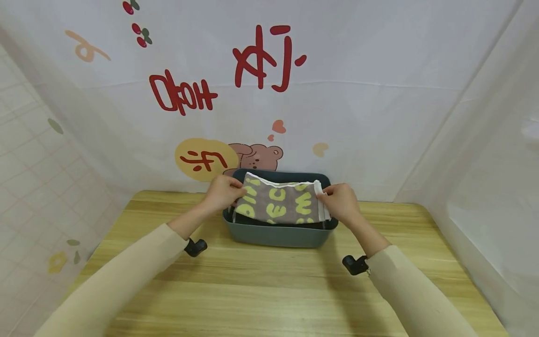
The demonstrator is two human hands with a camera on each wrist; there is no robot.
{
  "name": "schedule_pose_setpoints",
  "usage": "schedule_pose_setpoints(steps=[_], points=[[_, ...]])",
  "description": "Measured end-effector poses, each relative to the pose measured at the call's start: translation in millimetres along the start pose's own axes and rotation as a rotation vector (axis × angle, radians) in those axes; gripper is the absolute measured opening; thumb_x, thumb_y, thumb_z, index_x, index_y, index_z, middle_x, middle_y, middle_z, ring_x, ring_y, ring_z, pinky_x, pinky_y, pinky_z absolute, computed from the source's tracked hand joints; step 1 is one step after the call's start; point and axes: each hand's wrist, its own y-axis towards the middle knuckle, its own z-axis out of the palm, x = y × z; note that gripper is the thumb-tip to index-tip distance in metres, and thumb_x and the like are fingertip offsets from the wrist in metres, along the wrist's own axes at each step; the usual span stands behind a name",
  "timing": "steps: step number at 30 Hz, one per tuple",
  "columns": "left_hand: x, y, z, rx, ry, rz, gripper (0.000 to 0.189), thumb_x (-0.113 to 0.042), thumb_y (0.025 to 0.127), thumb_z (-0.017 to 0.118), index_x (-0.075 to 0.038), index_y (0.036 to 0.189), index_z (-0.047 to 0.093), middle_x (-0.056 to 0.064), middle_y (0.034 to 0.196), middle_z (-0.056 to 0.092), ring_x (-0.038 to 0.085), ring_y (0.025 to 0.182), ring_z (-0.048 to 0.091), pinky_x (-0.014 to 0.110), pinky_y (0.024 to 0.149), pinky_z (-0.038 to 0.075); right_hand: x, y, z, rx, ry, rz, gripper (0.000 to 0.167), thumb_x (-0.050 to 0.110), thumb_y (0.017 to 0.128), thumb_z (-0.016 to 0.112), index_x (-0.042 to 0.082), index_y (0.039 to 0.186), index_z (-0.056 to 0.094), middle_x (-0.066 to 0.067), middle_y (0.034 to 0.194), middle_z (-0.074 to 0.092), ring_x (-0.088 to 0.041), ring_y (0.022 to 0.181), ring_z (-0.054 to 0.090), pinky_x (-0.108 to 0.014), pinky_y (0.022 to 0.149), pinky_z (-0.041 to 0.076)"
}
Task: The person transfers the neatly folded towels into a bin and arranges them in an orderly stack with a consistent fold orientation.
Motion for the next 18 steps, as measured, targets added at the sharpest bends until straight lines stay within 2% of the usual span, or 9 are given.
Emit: schedule_pose_setpoints(steps=[4,7,11,13,16,18], points=[[-2.4,-1.4,1.8,-0.011,0.084,0.030,0.010,-0.006,0.093,0.076,0.003,0.097,0.080,0.008,0.079,0.073,0.010,0.059,0.059,0.023,0.057,0.049,2.5,1.1,2.9,-0.016,-0.075,-0.032,0.029,0.014,0.102,0.066,-0.012,0.113,0.074,-0.020,0.089,0.073,-0.018,0.059,0.063,-0.032,0.052,0.054],[-4.0,-3.4,2.2,0.002,0.140,0.062,0.011,-0.004,0.095,0.074,0.004,0.091,0.080,0.003,0.068,0.064,0.010,0.055,0.051,0.023,0.054,0.042,3.4,1.6,4.5,-0.036,-0.123,-0.065,0.028,0.012,0.101,0.067,-0.013,0.110,0.075,-0.018,0.083,0.073,-0.017,0.056,0.062,-0.032,0.050,0.051],[-4.7,-5.8,3.3,0.024,0.186,0.098,0.013,-0.002,0.096,0.071,0.004,0.086,0.077,-0.001,0.058,0.048,0.011,0.051,0.042,0.025,0.053,0.034,3.3,1.3,5.8,-0.034,-0.179,-0.098,0.026,0.012,0.101,0.068,-0.012,0.108,0.075,-0.019,0.086,0.074,-0.019,0.062,0.062,-0.032,0.054,0.049],[-4.6,-6.9,4.6,0.023,0.192,0.111,0.011,0.000,0.096,0.070,0.003,0.087,0.076,-0.004,0.059,0.045,0.010,0.051,0.041,0.024,0.055,0.034,3.2,0.9,6.6,-0.027,-0.199,-0.101,0.026,0.012,0.101,0.068,-0.011,0.109,0.075,-0.020,0.090,0.075,-0.021,0.066,0.062,-0.034,0.057,0.049],[-4.9,-8.6,7.0,0.025,0.212,0.125,0.025,0.002,0.097,0.067,0.000,0.072,0.064,-0.003,0.059,0.033,0.012,0.051,0.032,0.026,0.055,0.028,4.9,-0.1,7.4,-0.025,-0.223,-0.119,0.026,0.010,0.101,0.067,-0.011,0.113,0.074,-0.024,0.098,0.075,-0.030,0.076,0.066,-0.041,0.065,0.053],[-5.3,-10.4,9.2,0.014,0.264,0.142,0.035,0.004,0.098,0.064,-0.004,0.065,0.054,-0.003,0.057,0.030,0.012,0.049,0.030,0.026,0.053,0.026,5.8,-0.3,7.9,-0.030,-0.223,-0.137,0.026,0.009,0.102,0.066,-0.012,0.116,0.072,-0.027,0.104,0.074,-0.036,0.081,0.069,-0.047,0.070,0.057]])
